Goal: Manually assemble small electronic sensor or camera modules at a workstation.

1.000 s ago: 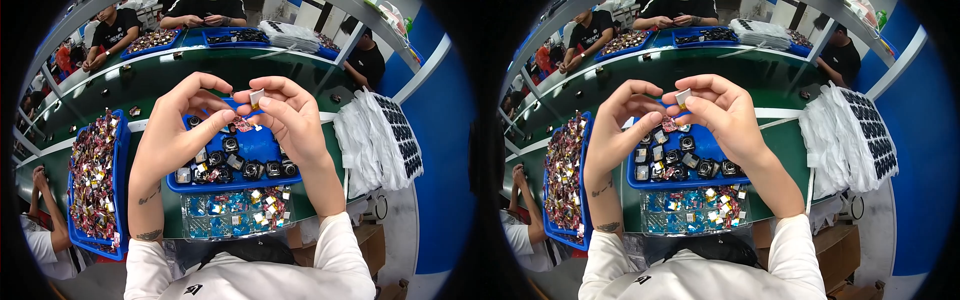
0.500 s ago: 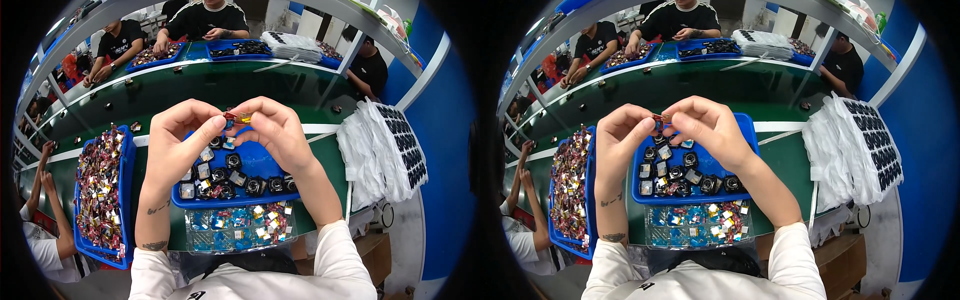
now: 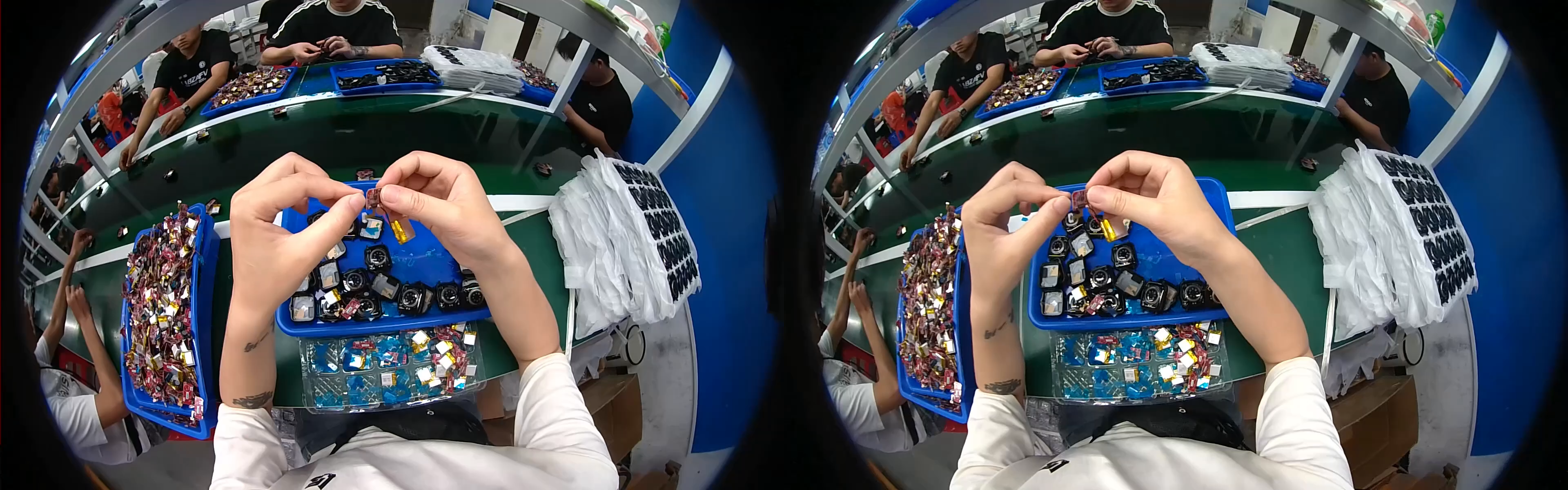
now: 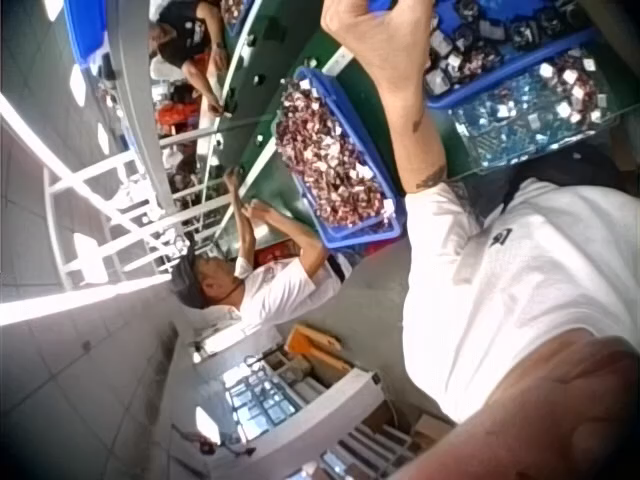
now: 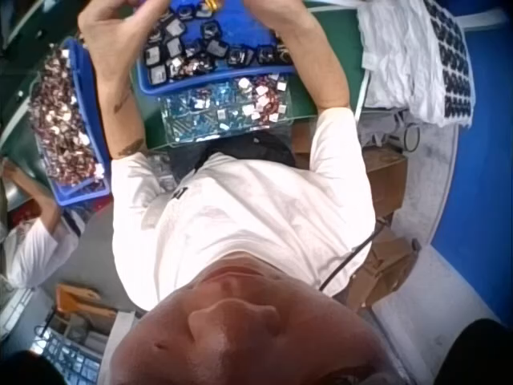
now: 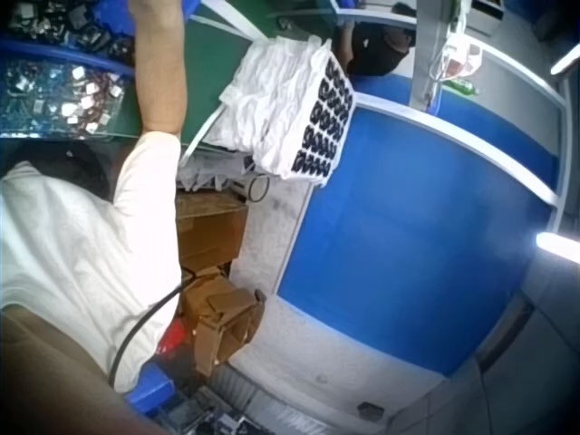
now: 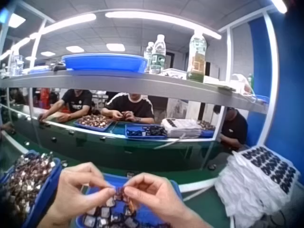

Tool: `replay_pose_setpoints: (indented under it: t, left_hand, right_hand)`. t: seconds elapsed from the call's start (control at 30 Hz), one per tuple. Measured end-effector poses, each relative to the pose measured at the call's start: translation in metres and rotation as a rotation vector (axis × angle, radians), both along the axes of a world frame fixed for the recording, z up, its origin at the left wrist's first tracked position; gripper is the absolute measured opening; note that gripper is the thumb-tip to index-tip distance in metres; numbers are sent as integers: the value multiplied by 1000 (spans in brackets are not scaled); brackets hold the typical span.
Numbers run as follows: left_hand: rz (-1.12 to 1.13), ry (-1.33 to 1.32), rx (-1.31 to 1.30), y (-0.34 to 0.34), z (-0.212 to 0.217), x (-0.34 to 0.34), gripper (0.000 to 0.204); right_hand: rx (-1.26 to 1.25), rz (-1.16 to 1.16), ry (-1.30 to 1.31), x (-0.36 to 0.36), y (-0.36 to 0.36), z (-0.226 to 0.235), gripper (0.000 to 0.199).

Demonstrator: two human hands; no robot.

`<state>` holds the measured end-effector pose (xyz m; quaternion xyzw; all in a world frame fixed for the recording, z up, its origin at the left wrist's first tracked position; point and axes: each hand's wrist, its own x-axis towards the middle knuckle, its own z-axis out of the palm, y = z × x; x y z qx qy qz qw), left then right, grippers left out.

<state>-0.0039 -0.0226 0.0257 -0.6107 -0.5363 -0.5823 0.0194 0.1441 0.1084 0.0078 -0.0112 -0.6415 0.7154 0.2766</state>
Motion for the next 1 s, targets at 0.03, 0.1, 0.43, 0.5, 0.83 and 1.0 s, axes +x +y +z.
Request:
replay_pose_setpoints:
  t: [0.03, 0.1, 0.43, 0.5, 0.83, 1.0]
  left_hand:
    - [14, -1, -23, 0, 0, -2, 6]
    - [-43, -102, -85, 0, -1, -4, 5]
    - [-238, -399, -174, 3, -4, -7, 11]
    - [-149, -236, -214, 2, -4, -8, 11]
    - [-128, -83, -190, 4, -1, -2, 15]
    - [-137, -184, -82, 9, -8, 1, 14]
  right_hand:
    - [75, -83, 12, 1, -1, 2, 15]
    - [150, -162, 25, 2, -3, 4, 15]
    - [204, -235, 62, 1, -6, 2, 13]
    - [227, -236, 61, 0, -6, 1, 13]
    - [171, -254, 89, 1, -7, 0, 14]
    - [-100, -152, 195, -1, -6, 1, 35]
